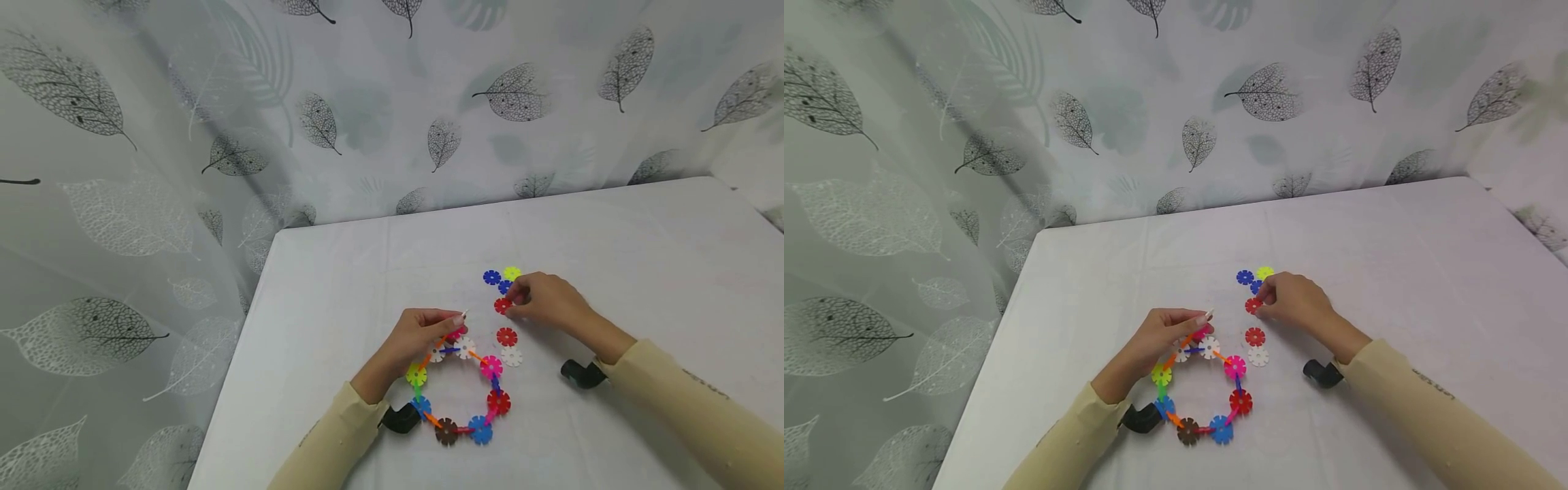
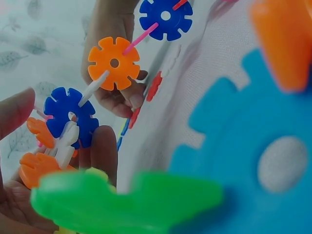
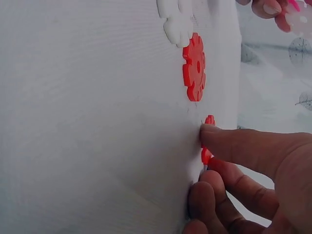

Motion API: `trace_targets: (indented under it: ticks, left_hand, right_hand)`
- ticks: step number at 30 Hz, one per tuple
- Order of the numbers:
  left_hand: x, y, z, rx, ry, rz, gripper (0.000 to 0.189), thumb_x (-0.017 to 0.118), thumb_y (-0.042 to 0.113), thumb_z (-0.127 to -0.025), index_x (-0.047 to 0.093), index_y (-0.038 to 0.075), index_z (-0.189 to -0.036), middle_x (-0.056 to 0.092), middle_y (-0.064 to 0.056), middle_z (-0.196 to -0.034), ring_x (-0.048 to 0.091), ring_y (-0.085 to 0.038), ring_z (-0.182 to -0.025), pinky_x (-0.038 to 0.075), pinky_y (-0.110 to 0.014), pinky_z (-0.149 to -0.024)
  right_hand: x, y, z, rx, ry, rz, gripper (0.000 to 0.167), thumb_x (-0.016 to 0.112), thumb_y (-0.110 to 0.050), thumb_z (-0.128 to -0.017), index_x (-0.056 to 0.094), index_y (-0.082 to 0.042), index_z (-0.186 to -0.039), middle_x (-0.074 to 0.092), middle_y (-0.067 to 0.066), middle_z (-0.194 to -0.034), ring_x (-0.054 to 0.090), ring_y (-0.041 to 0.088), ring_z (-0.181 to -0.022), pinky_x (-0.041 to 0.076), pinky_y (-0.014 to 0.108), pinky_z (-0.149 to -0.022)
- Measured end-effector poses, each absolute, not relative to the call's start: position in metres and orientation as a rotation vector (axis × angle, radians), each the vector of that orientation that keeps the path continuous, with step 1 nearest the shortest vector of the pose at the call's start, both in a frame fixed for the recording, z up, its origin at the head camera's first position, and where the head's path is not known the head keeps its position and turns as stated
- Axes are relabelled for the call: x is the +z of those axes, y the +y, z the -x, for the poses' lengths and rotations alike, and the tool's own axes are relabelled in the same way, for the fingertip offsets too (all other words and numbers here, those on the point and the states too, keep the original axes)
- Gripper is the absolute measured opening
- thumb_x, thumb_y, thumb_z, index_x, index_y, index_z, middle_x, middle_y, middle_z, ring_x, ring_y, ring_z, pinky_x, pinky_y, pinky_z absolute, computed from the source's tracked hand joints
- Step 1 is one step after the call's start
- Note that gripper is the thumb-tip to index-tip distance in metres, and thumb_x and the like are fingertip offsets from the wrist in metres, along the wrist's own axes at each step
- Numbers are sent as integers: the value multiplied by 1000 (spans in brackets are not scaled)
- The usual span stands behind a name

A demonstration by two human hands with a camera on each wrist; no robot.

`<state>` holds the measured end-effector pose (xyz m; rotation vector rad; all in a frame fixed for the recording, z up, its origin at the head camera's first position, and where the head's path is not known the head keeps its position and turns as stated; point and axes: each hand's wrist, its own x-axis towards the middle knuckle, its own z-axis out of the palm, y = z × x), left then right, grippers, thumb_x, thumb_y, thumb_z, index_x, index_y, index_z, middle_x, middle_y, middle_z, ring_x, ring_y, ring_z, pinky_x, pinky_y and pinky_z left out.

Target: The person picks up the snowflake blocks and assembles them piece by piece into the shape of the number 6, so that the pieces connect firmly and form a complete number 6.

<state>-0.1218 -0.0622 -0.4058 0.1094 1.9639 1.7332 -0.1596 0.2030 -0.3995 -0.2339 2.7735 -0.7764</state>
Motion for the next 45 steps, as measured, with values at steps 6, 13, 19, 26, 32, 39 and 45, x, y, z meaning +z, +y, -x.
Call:
trace_targets:
  ticks: [6, 13, 19, 26, 32, 39, 45]
  left_hand:
    - [-406, -62, 122, 1760, 1942, -120, 32, 71, 28, -97, 74, 6, -121, 76, -4, -107, 70, -18, -100, 55, -32, -91]
    - [-406, -62, 122, 1752, 1951, -100, 34, 71, 28, -97, 74, 5, -121, 76, -4, -108, 70, -17, -101, 54, -31, -91]
    - [-405, -61, 123, 1735, 1973, -81, 32, 73, 28, -96, 75, 7, -119, 75, -4, -108, 68, -16, -99, 54, -30, -89]
    - [-406, -61, 124, 1716, 1985, -53, 32, 74, 30, -95, 76, 8, -117, 75, -1, -106, 67, -16, -98, 55, -30, -87]
    - [-406, -61, 124, 1717, 1982, -31, 31, 74, 30, -95, 77, 8, -117, 75, -3, -109, 67, -16, -99, 55, -31, -89]
    - [-407, -63, 123, 1724, 1976, -39, 32, 74, 30, -94, 77, 7, -117, 75, -1, -106, 68, -16, -98, 55, -30, -88]
    - [-408, -64, 123, 1729, 1957, -53, 33, 74, 30, -95, 76, 7, -119, 75, 0, -108, 68, -15, -100, 55, -29, -88]
  right_hand:
    - [-397, 203, 159, -809, 2709, 240, 32, 86, -19, -81, 73, -2, -105, 66, 6, -88, 60, 25, -83, 52, 39, -70]
    - [-397, 203, 160, -830, 2674, 280, 36, 85, -17, -81, 71, -2, -111, 64, 6, -92, 59, 26, -87, 53, 38, -71]
    - [-397, 203, 162, -841, 2625, 301, 31, 85, -14, -81, 70, -5, -107, 62, 7, -92, 57, 27, -89, 53, 36, -73]
    - [-396, 204, 162, -868, 2593, 336, 39, 86, -12, -79, 69, -3, -113, 59, 7, -91, 55, 25, -87, 53, 33, -70]
    - [-392, 201, 160, -869, 2597, 354, 40, 87, -14, -77, 71, -5, -113, 59, 7, -91, 55, 24, -86, 53, 31, -66]
    - [-392, 199, 162, -861, 2585, 350, 34, 87, -12, -77, 71, -6, -106, 59, 8, -91, 55, 26, -86, 53, 31, -66]
    - [-395, 199, 161, -859, 2599, 356, 34, 87, -12, -76, 69, -7, -105, 59, 6, -91, 56, 25, -86, 53, 32, -66]
